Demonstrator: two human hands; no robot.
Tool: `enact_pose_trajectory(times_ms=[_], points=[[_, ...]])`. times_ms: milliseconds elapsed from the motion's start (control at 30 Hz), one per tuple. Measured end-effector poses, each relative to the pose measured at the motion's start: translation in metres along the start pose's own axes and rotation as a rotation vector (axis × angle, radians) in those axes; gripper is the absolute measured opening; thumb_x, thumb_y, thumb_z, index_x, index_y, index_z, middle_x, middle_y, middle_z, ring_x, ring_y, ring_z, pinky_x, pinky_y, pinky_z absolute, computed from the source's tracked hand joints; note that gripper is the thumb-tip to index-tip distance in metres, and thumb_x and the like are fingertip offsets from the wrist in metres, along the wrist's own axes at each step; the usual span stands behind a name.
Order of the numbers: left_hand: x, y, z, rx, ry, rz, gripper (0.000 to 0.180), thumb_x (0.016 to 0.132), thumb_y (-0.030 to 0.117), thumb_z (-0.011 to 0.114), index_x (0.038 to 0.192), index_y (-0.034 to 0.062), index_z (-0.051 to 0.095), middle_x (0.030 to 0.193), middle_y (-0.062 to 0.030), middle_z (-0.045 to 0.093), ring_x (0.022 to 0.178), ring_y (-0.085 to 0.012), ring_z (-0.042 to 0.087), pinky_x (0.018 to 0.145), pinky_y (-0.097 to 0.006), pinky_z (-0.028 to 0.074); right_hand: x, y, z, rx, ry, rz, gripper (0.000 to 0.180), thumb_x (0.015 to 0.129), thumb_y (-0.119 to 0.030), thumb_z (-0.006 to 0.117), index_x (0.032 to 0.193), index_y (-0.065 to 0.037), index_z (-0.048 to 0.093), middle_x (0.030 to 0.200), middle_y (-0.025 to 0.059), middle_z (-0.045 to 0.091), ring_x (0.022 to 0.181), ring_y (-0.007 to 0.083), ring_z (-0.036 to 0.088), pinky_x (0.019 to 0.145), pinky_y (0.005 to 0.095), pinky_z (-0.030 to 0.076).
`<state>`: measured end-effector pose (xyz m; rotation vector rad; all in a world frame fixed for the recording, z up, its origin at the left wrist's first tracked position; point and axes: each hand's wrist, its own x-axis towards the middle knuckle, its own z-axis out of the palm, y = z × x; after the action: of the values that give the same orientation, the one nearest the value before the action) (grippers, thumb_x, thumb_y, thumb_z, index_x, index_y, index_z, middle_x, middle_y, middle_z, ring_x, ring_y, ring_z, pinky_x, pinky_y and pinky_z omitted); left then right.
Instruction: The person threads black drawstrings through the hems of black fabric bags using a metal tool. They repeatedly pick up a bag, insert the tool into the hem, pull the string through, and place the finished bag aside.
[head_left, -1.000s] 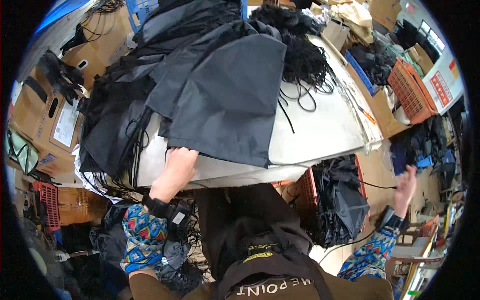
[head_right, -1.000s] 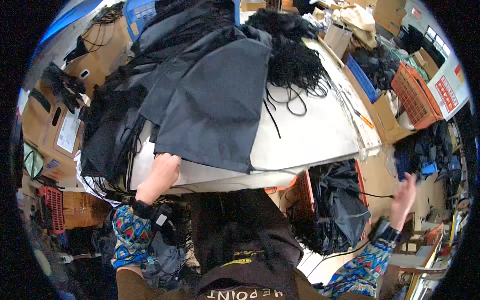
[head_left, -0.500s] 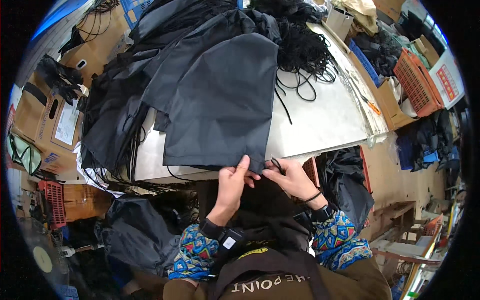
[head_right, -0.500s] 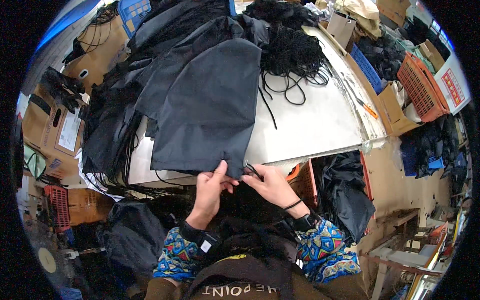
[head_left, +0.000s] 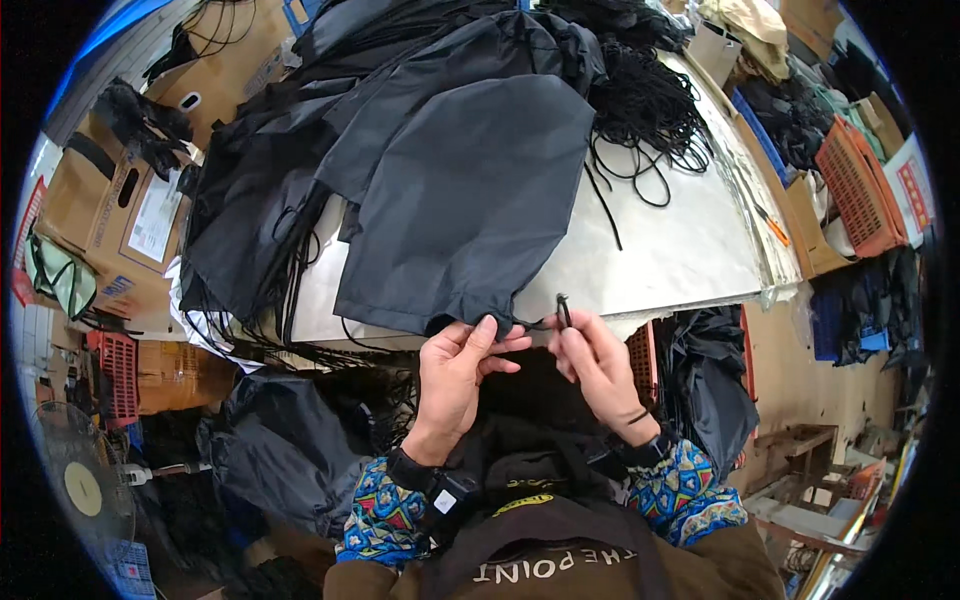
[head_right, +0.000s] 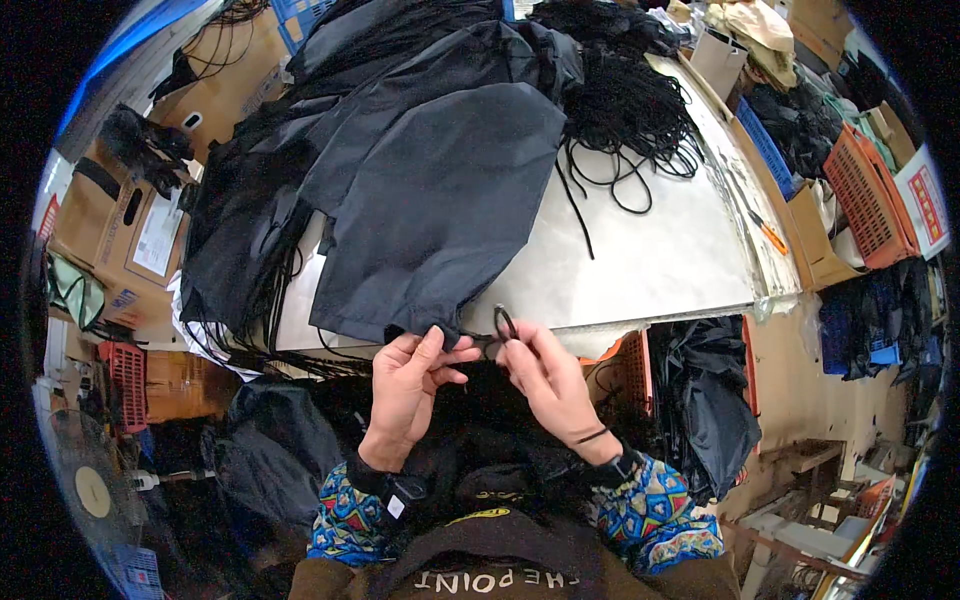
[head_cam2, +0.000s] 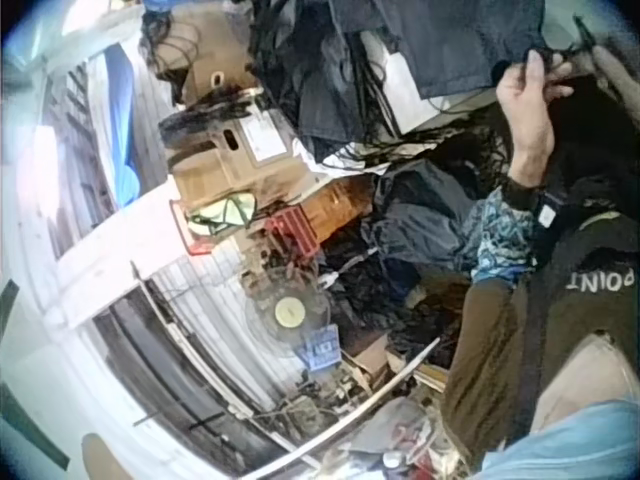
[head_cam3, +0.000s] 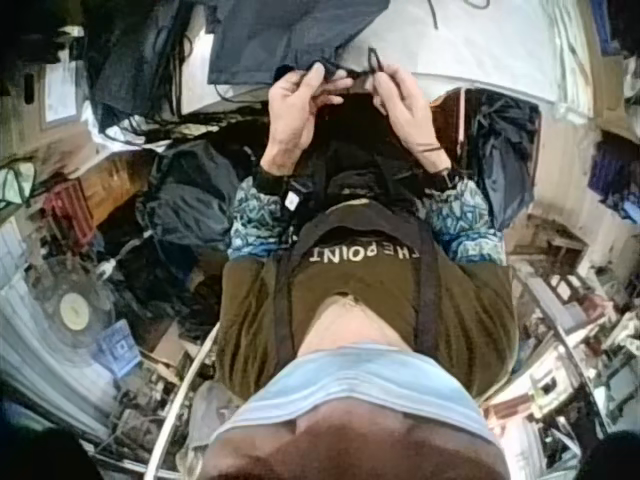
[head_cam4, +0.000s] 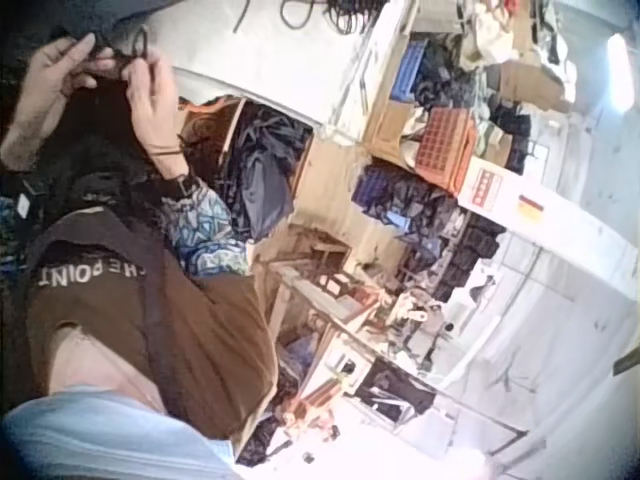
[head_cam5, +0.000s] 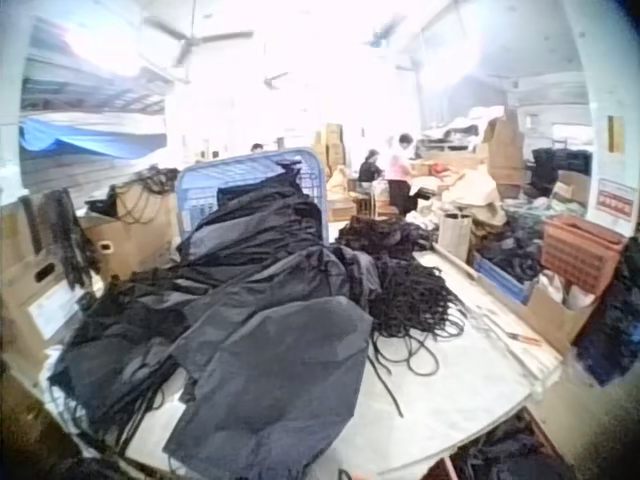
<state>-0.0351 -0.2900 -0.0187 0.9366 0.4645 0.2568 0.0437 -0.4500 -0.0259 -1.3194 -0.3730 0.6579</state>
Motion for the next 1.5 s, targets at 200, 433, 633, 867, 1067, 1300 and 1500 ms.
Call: enact_pose_trajectory(times_ms=[200,433,633,867,1067,1300,1500], points=[[0.002,-0.002,0.002,-0.026,0.074,0.015,0.019,0.090,0.018,0.063,0.086,-0.0004,0.062,0.088,-0.0152,0.068,0.075,-0.0167,0.067,0.062,-0.027,0.056,-0.014,-0.014,0.012,-0.814,0.004,-0.518,0.016,0.087,-0.003,0.059,0.101,0.004,0.060,0.072,0.0132,0.056,0.059,0.0259,0.057,0.052,0.0335,0.044],[-0.001,-0.004,0.003,0.055,0.052,0.067,0.014,0.089,0.015,0.063,0.088,0.0009,0.063,0.086,-0.0120,0.069,0.076,-0.0151,0.067,0.062,-0.026,0.055,-0.013,-0.014,0.017,-0.849,0.027,-0.501,0.015,0.084,0.000,0.061,0.099,0.004,0.062,0.069,0.0133,0.057,0.060,0.0265,0.058,0.053,0.0339,0.045],[-0.003,-0.005,0.009,0.127,0.019,0.094,0.014,0.087,0.014,0.066,0.089,-0.0005,0.065,0.083,-0.0043,0.066,0.073,-0.0092,0.062,0.062,-0.024,0.052,-0.003,-0.001,0.029,-1.093,0.064,-0.666,0.022,0.083,-0.005,0.060,0.105,-0.002,0.058,0.072,0.0112,0.054,0.063,0.0268,0.059,0.054,0.0344,0.048],[0.011,0.037,-0.032,-0.012,0.258,0.216,0.020,0.089,0.021,0.065,0.082,0.0022,0.061,0.076,-0.0047,0.064,0.063,-0.0101,0.060,0.051,-0.021,0.046,-0.009,-0.049,-0.038,-1.085,-0.263,-0.497,0.019,0.082,-0.005,0.063,0.101,0.000,0.063,0.078,0.0153,0.062,0.067,0.0324,0.059,0.059,0.0369,0.047],[-0.004,-0.004,-0.009,0.153,-0.113,-0.039,0.018,0.090,0.019,0.063,0.086,0.0015,0.063,0.073,-0.0061,0.064,0.058,-0.0108,0.059,0.048,-0.021,0.045,-0.003,-0.049,-0.005,-0.826,-0.232,-0.135,0.013,0.090,-0.009,0.058,0.090,0.003,0.062,0.066,0.0151,0.058,0.056,0.0208,0.056,0.054,0.0304,0.044],[-0.001,0.050,-0.054,0.029,0.320,0.291,0.032,0.096,0.032,0.053,0.075,0.0075,0.057,0.059,0.0009,0.054,0.048,-0.0077,0.052,0.040,-0.021,0.036,-0.016,-0.068,-0.007,-0.730,-0.517,0.114,0.019,0.091,-0.012,0.058,0.105,0.001,0.061,0.069,0.0066,0.062,0.060,0.0101,0.059,0.055,0.0240,0.046],[-0.014,0.011,-0.015,0.570,-0.181,0.197,0.034,0.093,0.026,0.057,0.070,0.0018,0.062,0.058,-0.0027,0.055,0.051,-0.0087,0.050,0.049,-0.027,0.041,-0.006,-0.064,-0.002,-0.561,-0.341,0.249,0.021,0.094,-0.016,0.054,0.094,0.003,0.063,0.066,-0.0019,0.051,0.059,0.0056,0.045,0.054,0.0207,0.037]])
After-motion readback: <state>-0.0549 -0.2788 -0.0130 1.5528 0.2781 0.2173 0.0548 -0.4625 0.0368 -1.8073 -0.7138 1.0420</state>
